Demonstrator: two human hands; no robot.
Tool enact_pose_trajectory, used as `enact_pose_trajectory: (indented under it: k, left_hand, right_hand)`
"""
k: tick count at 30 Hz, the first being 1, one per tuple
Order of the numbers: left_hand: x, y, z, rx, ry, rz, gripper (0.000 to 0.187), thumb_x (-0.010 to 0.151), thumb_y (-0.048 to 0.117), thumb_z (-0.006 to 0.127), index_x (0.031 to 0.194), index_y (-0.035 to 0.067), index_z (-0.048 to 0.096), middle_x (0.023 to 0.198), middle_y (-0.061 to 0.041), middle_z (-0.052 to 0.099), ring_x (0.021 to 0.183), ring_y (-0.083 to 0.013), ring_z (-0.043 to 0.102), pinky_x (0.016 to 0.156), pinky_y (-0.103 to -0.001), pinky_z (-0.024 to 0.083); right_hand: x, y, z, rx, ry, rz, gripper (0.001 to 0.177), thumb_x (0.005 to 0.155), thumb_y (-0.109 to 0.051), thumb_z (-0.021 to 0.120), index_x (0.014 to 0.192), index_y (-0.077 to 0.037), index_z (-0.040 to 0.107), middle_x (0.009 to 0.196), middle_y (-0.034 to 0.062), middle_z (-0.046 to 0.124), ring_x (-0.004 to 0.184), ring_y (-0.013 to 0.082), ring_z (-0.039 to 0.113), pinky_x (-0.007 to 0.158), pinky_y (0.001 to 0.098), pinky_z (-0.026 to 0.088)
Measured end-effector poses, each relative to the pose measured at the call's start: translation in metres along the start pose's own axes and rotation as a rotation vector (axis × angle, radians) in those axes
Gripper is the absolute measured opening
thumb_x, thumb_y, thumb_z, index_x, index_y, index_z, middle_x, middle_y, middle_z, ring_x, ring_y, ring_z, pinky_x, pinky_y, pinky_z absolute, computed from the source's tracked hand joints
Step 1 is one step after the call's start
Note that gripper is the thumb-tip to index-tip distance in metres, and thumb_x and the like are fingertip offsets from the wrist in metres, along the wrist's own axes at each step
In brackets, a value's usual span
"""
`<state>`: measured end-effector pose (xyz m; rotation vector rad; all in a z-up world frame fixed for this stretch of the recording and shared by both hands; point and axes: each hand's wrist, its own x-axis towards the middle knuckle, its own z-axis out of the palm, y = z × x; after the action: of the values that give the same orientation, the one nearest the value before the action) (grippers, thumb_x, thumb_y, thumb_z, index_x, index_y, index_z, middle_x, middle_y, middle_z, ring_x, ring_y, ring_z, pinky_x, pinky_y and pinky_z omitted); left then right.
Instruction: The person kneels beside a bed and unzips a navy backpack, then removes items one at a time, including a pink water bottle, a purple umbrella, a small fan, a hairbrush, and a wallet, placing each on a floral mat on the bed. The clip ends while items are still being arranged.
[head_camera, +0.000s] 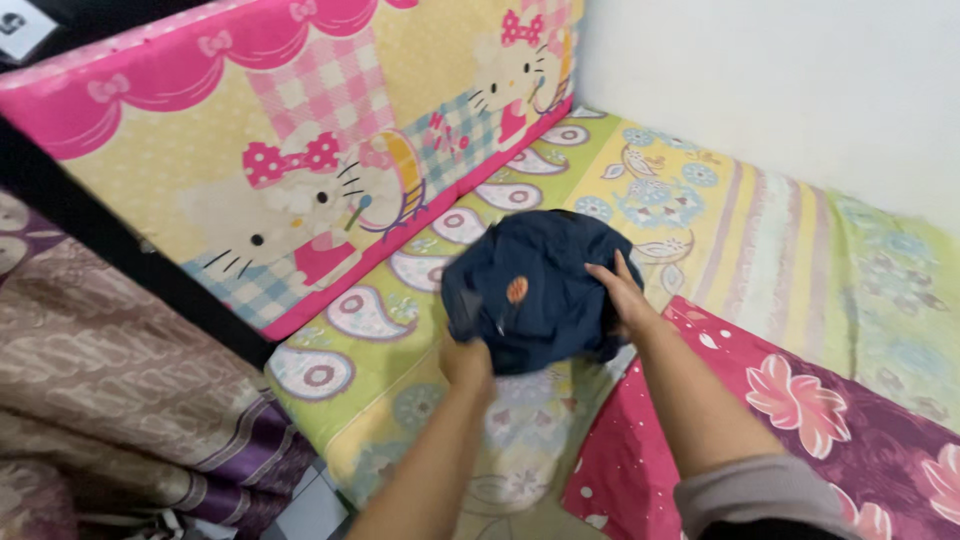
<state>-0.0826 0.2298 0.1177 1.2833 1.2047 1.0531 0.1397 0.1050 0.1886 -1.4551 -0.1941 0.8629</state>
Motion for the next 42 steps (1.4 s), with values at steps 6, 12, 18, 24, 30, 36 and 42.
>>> enact_pose_trajectory:
  k: [6,12,18,24,30,36,42]
  left_hand:
    - [-0.121,-0.137,0.034,-0.383,0.049,-0.459,0.045,0.084,0.004,0.065,0.129,0.003,0.07,0.117,-0.013,0.075,0.102,-0.0267,0.069,0.09,-0.038,0.054]
    - [-0.204,-0.214,0.057,-0.639,-0.062,-0.877,0.064,0.084,0.004,0.072,0.142,0.024,0.052,0.127,-0.006,0.065,0.104,-0.0314,0.068,0.083,-0.052,0.063]
    - [-0.246,-0.22,0.054,-0.541,-0.269,-0.955,0.068,0.086,0.011,0.08,0.143,0.029,0.048,0.127,-0.006,0.064,0.11,-0.0316,0.068,0.086,-0.055,0.064]
    - [-0.139,-0.17,-0.061,0.633,-1.519,-0.619,0.069,0.087,0.028,0.076,0.147,0.02,0.042,0.134,-0.013,0.059,0.117,-0.0313,0.064,0.093,-0.048,0.058]
    - [-0.022,-0.094,-0.056,0.432,-0.619,-0.196,0.08,0.089,0.044,0.072,0.151,0.01,0.035,0.141,-0.02,0.055,0.125,-0.031,0.06,0.1,-0.041,0.052]
    - [-0.011,-0.064,-0.005,0.048,-0.571,-0.276,0.083,0.091,0.043,0.063,0.159,0.017,0.025,0.152,-0.01,0.048,0.139,-0.028,0.047,0.113,-0.041,0.04]
    - [-0.006,-0.026,-0.001,0.198,-0.277,0.607,0.074,0.079,0.007,0.069,0.147,0.003,0.043,0.146,-0.022,0.051,0.138,-0.0403,0.047,0.116,-0.045,0.035]
  right_hand:
    - [0.037,0.037,-0.012,-0.656,0.104,-0.247,0.09,0.085,-0.03,0.073,0.162,-0.041,0.027,0.17,0.0228,0.003,0.154,0.0352,0.026,0.119,0.0369,0.031]
    - [0.027,0.07,-0.065,-0.675,-0.025,-0.456,0.088,0.083,-0.013,0.065,0.16,-0.035,0.029,0.173,0.0161,0.014,0.158,0.0283,0.019,0.122,0.0342,0.024]
    - [0.024,0.073,-0.078,-0.741,-0.209,-0.563,0.09,0.082,-0.006,0.063,0.161,-0.03,0.026,0.17,0.0188,0.014,0.157,0.0271,0.015,0.119,0.0347,0.025]
    - [-0.036,0.103,-0.087,-0.538,0.085,-0.625,0.084,0.09,-0.029,0.068,0.162,-0.011,0.028,0.165,0.0174,0.04,0.152,0.0262,0.04,0.122,0.0339,0.032]
    - [-0.096,0.148,-0.098,-0.408,0.145,-0.3,0.087,0.094,-0.043,0.064,0.163,-0.014,0.019,0.163,0.0146,0.035,0.149,0.027,0.035,0.119,0.0365,0.029]
    - [-0.047,0.162,-0.063,-0.259,0.167,-0.214,0.075,0.097,-0.041,0.056,0.162,-0.018,0.025,0.156,0.0135,0.048,0.142,0.0285,0.046,0.115,0.0374,0.037]
    - [-0.033,0.092,-0.062,-0.817,0.259,-0.708,0.059,0.086,-0.023,0.065,0.14,-0.011,0.045,0.141,0.0158,0.055,0.133,0.0325,0.052,0.111,0.0416,0.043]
